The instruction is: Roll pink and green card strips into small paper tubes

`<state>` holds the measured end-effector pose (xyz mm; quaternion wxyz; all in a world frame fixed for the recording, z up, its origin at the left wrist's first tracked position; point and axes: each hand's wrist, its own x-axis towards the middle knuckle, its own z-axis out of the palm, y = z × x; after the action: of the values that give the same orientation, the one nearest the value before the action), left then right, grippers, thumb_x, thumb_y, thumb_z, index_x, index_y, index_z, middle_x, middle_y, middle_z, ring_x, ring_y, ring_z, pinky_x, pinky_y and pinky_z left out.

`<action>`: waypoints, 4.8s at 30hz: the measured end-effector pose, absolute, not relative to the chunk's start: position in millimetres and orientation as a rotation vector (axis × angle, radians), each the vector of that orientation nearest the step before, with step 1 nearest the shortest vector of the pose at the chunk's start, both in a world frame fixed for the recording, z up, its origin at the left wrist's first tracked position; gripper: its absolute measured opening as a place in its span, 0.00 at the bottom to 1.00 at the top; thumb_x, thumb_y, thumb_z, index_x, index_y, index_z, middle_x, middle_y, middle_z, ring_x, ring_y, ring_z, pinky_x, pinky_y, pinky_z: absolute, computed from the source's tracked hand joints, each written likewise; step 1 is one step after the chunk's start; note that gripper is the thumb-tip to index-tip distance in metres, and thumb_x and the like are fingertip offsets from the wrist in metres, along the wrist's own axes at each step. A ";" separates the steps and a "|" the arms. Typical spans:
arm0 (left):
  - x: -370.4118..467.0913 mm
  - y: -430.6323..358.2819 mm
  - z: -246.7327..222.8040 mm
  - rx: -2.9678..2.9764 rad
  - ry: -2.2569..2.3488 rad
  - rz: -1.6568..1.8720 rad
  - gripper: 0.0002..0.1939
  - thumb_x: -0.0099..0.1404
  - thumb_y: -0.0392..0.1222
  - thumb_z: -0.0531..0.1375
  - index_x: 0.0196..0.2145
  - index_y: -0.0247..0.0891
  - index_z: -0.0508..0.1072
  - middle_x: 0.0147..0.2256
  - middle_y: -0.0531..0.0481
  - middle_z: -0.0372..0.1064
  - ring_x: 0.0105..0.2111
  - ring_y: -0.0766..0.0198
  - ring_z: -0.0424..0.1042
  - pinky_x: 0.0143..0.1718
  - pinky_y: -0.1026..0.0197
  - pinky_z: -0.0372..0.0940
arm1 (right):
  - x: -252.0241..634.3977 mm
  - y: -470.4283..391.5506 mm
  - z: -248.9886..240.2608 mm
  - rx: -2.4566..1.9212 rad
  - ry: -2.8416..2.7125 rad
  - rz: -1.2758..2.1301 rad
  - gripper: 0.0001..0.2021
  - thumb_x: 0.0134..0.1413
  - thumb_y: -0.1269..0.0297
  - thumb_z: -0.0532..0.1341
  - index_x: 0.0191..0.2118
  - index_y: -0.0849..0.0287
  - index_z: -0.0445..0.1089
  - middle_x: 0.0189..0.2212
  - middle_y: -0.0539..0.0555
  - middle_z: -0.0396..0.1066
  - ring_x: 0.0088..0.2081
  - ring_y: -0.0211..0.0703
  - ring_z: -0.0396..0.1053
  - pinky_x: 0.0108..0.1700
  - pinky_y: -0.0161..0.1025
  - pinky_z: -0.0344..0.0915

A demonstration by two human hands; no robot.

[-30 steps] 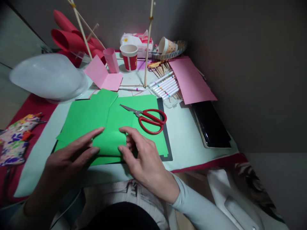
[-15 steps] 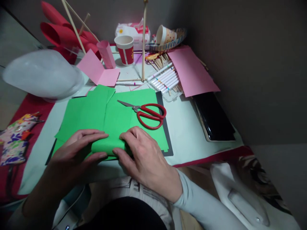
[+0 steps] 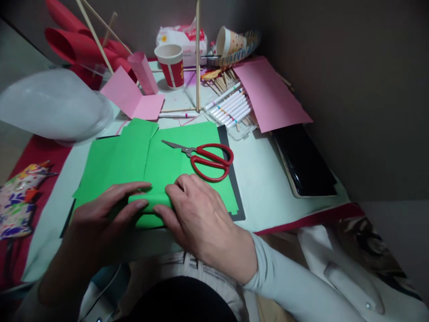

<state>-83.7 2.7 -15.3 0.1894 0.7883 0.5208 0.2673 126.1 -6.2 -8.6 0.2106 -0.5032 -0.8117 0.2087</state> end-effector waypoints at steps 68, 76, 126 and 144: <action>-82.6 43.7 -19.4 2.357 1.638 0.566 0.17 0.67 0.30 0.53 0.49 0.39 0.75 0.41 0.43 0.73 0.44 0.51 0.74 0.48 0.49 0.69 | 118.1 30.5 -14.7 -1.602 -2.454 -0.026 0.25 0.60 0.84 0.50 0.62 0.69 0.62 0.48 0.67 0.73 0.49 0.56 0.68 0.53 0.51 0.68; -80.9 43.0 -20.6 2.305 1.579 0.621 0.19 0.66 0.29 0.53 0.49 0.38 0.76 0.41 0.42 0.72 0.44 0.51 0.73 0.49 0.49 0.69 | 121.5 31.1 -12.4 -1.544 -2.420 0.188 0.31 0.53 0.85 0.51 0.64 0.71 0.60 0.52 0.69 0.70 0.53 0.58 0.65 0.55 0.54 0.67; -86.5 12.6 12.9 1.366 1.459 1.011 0.25 0.57 0.66 0.65 0.32 0.39 0.72 0.20 0.54 0.69 0.17 0.64 0.69 0.18 0.64 0.64 | 142.2 -4.4 -6.9 -0.794 -1.714 0.126 0.22 0.64 0.83 0.52 0.58 0.61 0.71 0.55 0.64 0.75 0.58 0.45 0.74 0.60 0.41 0.72; -43.0 -8.9 20.2 0.407 1.007 1.022 0.27 0.59 0.38 0.72 0.56 0.32 0.76 0.44 0.35 0.82 0.39 0.50 0.83 0.40 0.55 0.78 | 102.4 -79.0 -21.4 -0.808 -1.449 0.656 0.32 0.65 0.72 0.65 0.70 0.45 0.58 0.53 0.59 0.78 0.44 0.46 0.82 0.45 0.40 0.82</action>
<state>-43.0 -8.9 20.2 0.7346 0.1851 0.4581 0.4650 102.4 -79.0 -21.4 0.6279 -0.3524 -0.6323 0.2861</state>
